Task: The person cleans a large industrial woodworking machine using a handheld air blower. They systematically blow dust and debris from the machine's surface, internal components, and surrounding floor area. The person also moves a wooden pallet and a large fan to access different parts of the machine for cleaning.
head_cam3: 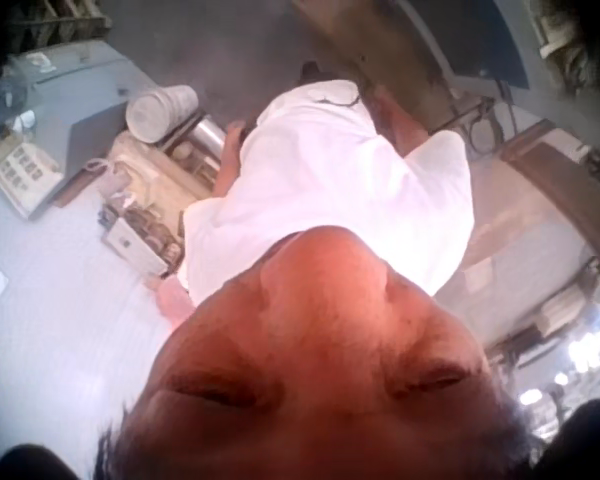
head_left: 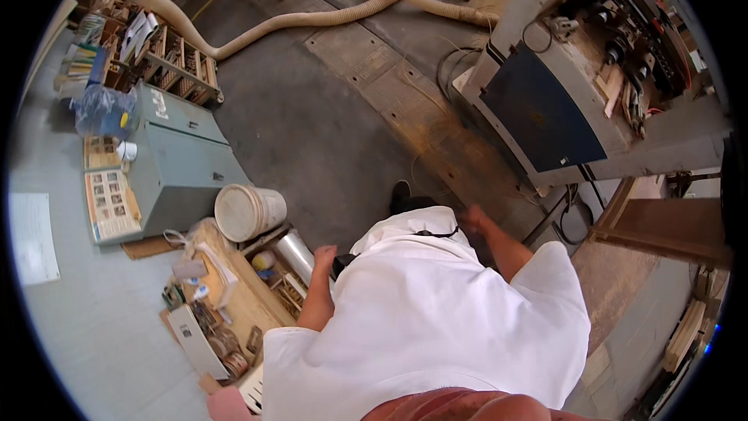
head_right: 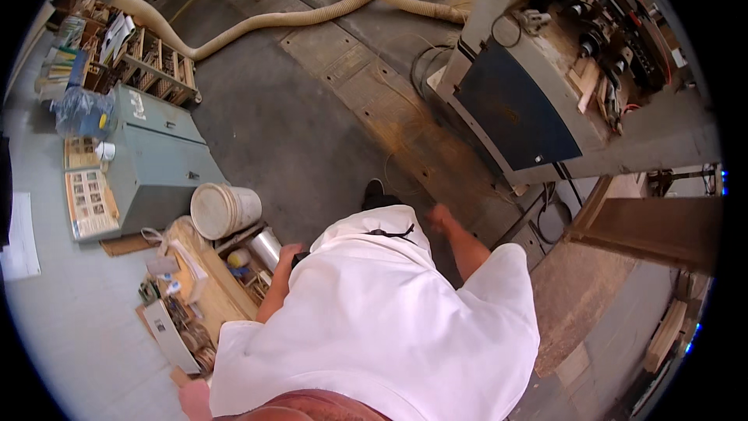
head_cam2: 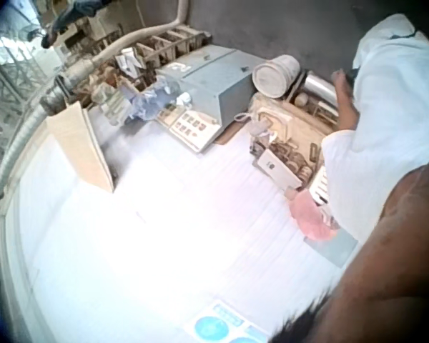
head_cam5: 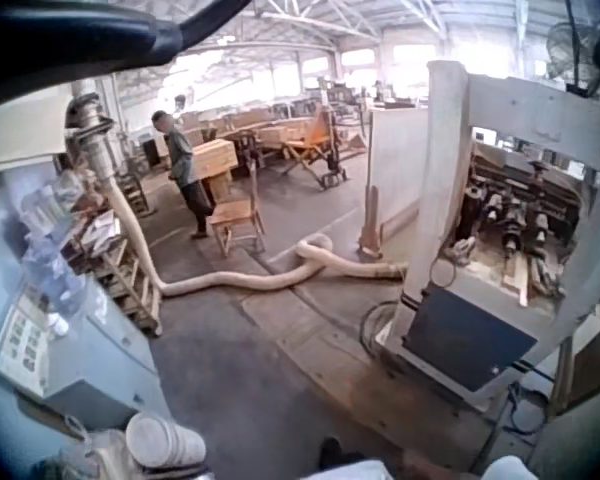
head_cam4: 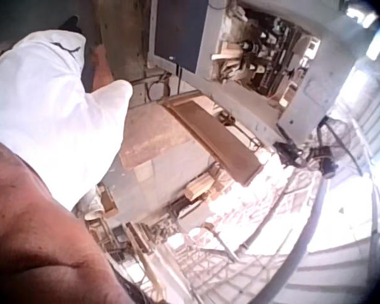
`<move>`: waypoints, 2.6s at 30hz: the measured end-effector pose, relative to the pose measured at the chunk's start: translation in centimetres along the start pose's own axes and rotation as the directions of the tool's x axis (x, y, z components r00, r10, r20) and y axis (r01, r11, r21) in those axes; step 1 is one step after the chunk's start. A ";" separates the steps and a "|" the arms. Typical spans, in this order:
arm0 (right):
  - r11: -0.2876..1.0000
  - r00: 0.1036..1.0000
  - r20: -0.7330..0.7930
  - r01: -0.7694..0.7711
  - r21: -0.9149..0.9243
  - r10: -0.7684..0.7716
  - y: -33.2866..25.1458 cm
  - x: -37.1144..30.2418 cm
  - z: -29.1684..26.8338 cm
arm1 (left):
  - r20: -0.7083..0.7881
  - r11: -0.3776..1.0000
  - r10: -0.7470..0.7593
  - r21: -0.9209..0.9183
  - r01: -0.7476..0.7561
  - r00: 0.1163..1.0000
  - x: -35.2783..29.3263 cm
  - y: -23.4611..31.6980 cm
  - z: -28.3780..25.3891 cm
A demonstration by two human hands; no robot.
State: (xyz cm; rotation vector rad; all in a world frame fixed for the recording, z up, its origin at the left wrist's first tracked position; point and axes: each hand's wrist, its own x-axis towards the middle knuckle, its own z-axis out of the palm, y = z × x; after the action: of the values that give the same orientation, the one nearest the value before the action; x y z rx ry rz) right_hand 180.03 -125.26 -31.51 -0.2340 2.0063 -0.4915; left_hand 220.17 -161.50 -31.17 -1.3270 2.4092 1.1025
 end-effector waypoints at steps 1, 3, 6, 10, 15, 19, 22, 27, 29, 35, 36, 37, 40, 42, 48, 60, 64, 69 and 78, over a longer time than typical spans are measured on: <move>0.874 0.900 -0.177 0.315 -0.370 -0.399 1.7 4.6 -2.1 | -0.017 0.964 0.232 0.138 -0.227 0.973 2.0 -1.4 -0.5; 0.931 0.931 -0.197 0.249 -0.266 -0.306 -10.7 6.5 -7.5 | 0.026 0.853 0.367 0.389 -0.348 0.930 5.1 -2.7 -2.5; 0.926 0.871 -0.336 0.378 -0.005 -0.358 -22.8 8.8 -14.0 | 0.083 0.993 -0.004 -0.121 0.014 0.997 10.7 1.3 -6.6; 0.869 0.830 -0.403 0.474 0.144 -0.386 -31.9 13.1 -18.1 | 0.154 0.965 -0.076 -0.237 0.111 0.985 22.5 5.4 -11.9; 0.951 0.864 -0.467 0.280 0.133 -0.190 -31.8 18.9 -16.8 | 0.243 0.979 -0.165 -0.077 0.189 0.956 39.2 12.7 -20.0; 0.946 0.918 -0.307 -0.164 0.279 0.250 -26.6 18.7 -10.1 | 0.187 0.978 -0.148 -0.120 0.172 0.971 55.3 17.7 -26.2; 0.759 0.875 -0.025 -0.404 0.511 0.483 -31.2 14.5 -8.5 | 0.186 0.999 0.015 0.028 -0.021 0.982 63.9 25.3 -29.9; 0.594 0.876 0.001 -0.328 0.734 0.483 -35.9 19.5 -9.1 | 0.250 0.988 0.114 0.070 -0.135 0.962 74.2 35.3 -30.3; 0.599 0.907 -0.036 -0.247 0.762 0.419 -37.8 23.7 -11.8 | 0.326 0.976 0.169 0.076 -0.204 0.930 76.0 39.2 -28.8; 0.945 0.896 -0.415 -0.010 0.328 0.154 -42.2 41.6 -28.2 | 0.382 0.979 0.117 0.111 -0.171 0.917 81.6 47.2 -27.7; 0.976 0.879 -0.464 -0.010 0.219 0.113 -42.6 45.1 -30.8 | 0.346 0.992 0.057 0.089 -0.094 0.936 83.4 45.6 -27.8; 0.961 0.936 -0.346 0.031 0.275 0.069 -46.1 45.2 -35.9 | 0.304 0.997 -0.011 0.071 -0.011 0.953 84.4 43.0 -28.1; 0.983 0.859 -0.511 0.080 0.168 0.017 -46.7 50.0 -44.2 | 0.359 0.993 -0.107 0.079 0.084 0.927 89.6 45.2 -29.7; 0.965 0.887 -0.421 -0.092 0.245 0.192 -47.9 52.4 -50.1 | 0.368 0.983 -0.164 0.141 0.120 0.915 91.0 48.1 -29.3; 0.940 0.852 -0.462 -0.095 0.328 0.248 -48.1 60.5 -60.6 | 0.510 0.945 -0.136 0.324 -0.043 0.849 98.9 52.1 -24.9; 0.821 0.673 -0.472 -0.495 0.285 0.570 -33.6 90.1 -81.7 | 0.424 0.853 -0.522 0.280 0.441 0.740 124.5 67.4 -16.0; 0.798 0.564 -0.611 -0.567 0.202 0.555 -29.3 98.8 -85.5 | 0.432 0.814 -0.581 0.326 0.481 0.690 129.7 69.5 -14.4; 0.790 0.732 -0.321 -0.481 0.381 0.601 -27.7 103.8 -85.6 | 0.458 0.813 -0.579 0.380 0.440 0.675 133.0 71.4 -9.4; 0.705 0.870 -0.491 0.371 0.604 -0.037 -59.0 90.1 -76.4 | 0.872 0.884 -0.321 0.136 0.447 0.369 135.9 92.7 3.3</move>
State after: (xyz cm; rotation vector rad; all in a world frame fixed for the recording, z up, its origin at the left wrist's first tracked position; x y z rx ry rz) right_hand 67.79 -193.07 -47.31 0.1358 2.0796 -1.5235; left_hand 66.83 -218.08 -49.81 -0.8832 1.1755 1.3352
